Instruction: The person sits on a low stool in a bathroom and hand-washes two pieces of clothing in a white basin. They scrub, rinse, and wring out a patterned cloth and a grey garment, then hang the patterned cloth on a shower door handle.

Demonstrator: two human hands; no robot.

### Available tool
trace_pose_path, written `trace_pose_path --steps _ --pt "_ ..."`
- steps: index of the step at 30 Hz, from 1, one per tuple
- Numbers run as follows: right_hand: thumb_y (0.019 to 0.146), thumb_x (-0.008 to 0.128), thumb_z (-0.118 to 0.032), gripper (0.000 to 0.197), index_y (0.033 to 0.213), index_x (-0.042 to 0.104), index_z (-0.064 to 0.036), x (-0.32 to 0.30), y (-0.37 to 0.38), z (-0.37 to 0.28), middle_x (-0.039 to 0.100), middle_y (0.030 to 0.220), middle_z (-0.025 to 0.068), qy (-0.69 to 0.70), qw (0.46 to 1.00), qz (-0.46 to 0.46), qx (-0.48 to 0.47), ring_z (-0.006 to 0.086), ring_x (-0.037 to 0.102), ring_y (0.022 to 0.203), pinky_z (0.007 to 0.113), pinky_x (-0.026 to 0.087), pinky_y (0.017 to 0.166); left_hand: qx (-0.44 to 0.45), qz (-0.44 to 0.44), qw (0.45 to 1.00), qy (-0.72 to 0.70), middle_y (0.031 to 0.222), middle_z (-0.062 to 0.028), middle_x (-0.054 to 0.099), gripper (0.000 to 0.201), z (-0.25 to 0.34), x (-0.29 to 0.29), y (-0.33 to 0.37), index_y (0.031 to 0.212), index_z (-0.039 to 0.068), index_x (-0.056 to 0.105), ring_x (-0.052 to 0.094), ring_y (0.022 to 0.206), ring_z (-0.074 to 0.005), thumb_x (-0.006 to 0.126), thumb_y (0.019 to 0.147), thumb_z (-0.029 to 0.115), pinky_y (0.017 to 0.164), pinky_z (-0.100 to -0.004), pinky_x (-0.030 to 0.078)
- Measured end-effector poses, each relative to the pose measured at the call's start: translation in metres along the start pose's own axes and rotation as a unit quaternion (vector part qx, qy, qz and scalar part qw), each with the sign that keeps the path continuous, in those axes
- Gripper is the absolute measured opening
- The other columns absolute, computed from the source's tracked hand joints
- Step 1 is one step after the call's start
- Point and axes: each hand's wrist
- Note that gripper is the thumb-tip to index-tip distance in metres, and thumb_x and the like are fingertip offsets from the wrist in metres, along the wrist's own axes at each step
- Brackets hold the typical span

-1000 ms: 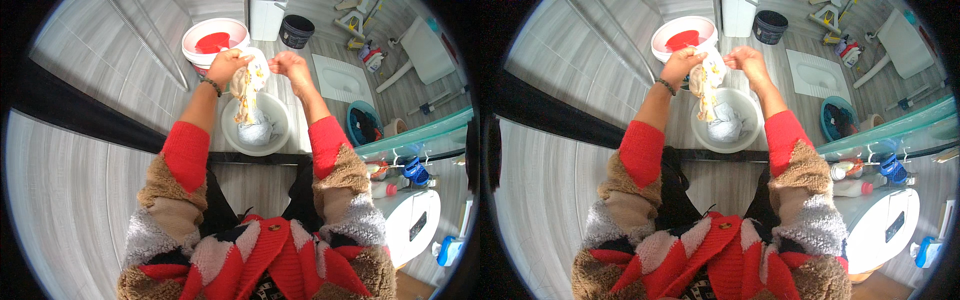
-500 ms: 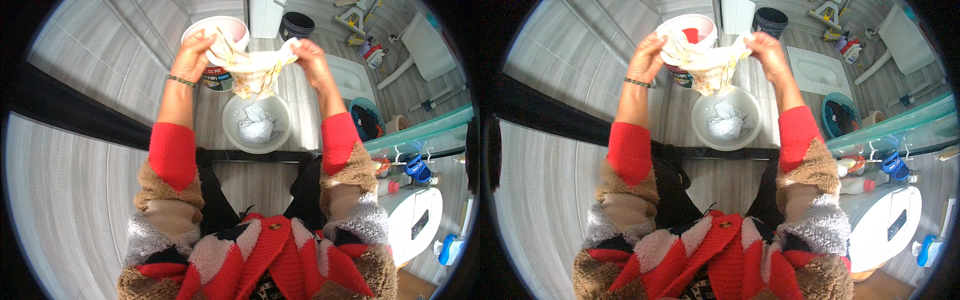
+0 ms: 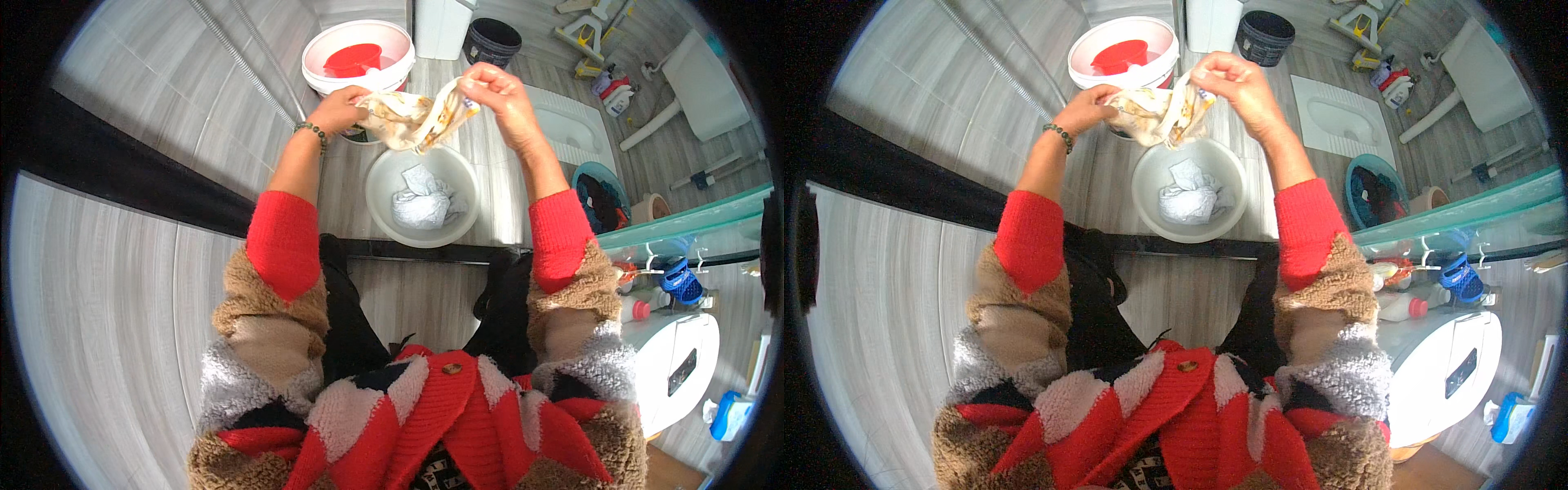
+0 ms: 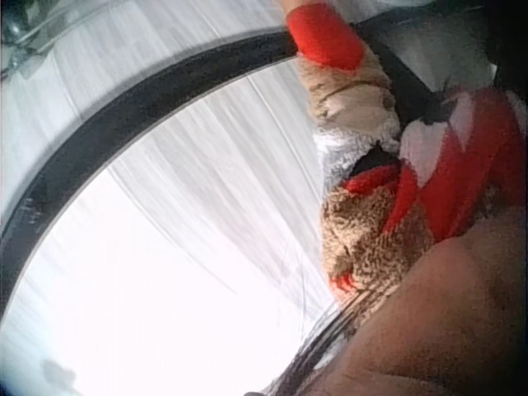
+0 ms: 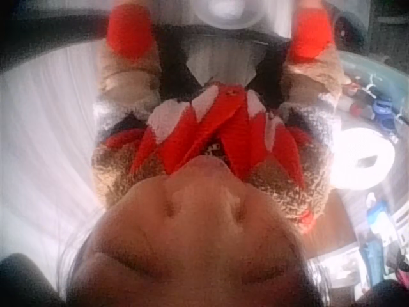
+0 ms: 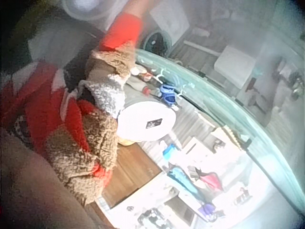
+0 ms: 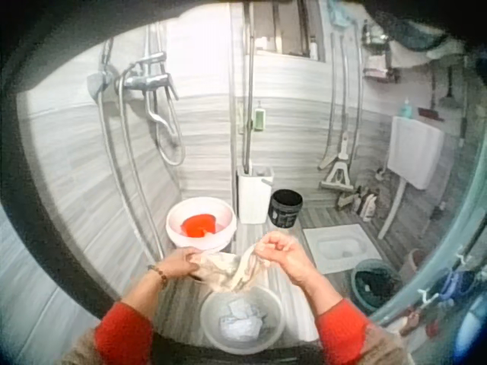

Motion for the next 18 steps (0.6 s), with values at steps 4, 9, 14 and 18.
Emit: trace_pose_path --steps 4,9,14,18 --pt "0.087 0.063 -0.021 0.016 0.086 0.064 -0.0049 0.027 0.001 -0.001 0.061 0.075 -0.0030 -0.032 0.998 0.016 0.056 0.0031 0.053 0.066 0.019 0.042 0.059 0.155 -0.132 0.957 -0.208 0.109 -0.0053 0.060 0.040 0.034 0.040 -0.003 0.122 0.002 0.054 0.056 0.097 -0.0108 0.062 0.087 0.019 0.088 -0.0241 0.041" --pt "0.087 0.063 -0.024 0.018 0.086 0.065 -0.0059 0.020 -0.001 0.000 0.061 0.076 -0.0039 0.111 0.990 -0.022 0.089 0.0025 0.053 0.066 0.018 0.042 0.058 0.093 -0.185 0.955 -0.215 0.087 0.0018 0.063 0.025 0.058 0.064 -0.013 0.099 0.004 0.062 0.058 0.083 -0.0075 0.063 0.088 0.026 0.075 -0.0215 0.043" --pt "0.086 0.064 -0.028 0.028 0.096 0.067 -0.0025 0.005 -0.010 0.008 0.067 0.085 0.0012 -0.005 0.963 -0.190 0.192 0.0063 0.060 0.075 0.023 0.049 0.069 0.133 -0.233 0.937 -0.222 0.088 -0.0005 0.064 0.023 0.060 0.025 -0.014 0.096 0.003 0.062 0.057 0.074 -0.0049 0.064 0.086 0.023 0.067 -0.0194 0.045" --pt "0.084 0.065 -0.031 0.032 0.103 0.067 -0.0045 0.009 -0.013 0.001 0.068 0.081 0.0057 -0.260 0.924 -0.221 0.173 0.0129 0.062 0.074 0.028 0.049 0.070 0.065 -0.251 0.965 -0.050 0.083 0.0002 0.064 0.021 0.083 0.016 -0.027 0.091 0.003 0.065 0.058 0.075 -0.0049 0.064 0.086 0.023 0.067 -0.0204 0.046"
Point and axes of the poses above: each hand's wrist, its own y-axis towards the middle knuckle, its own x-axis out of the palm, z = x × y
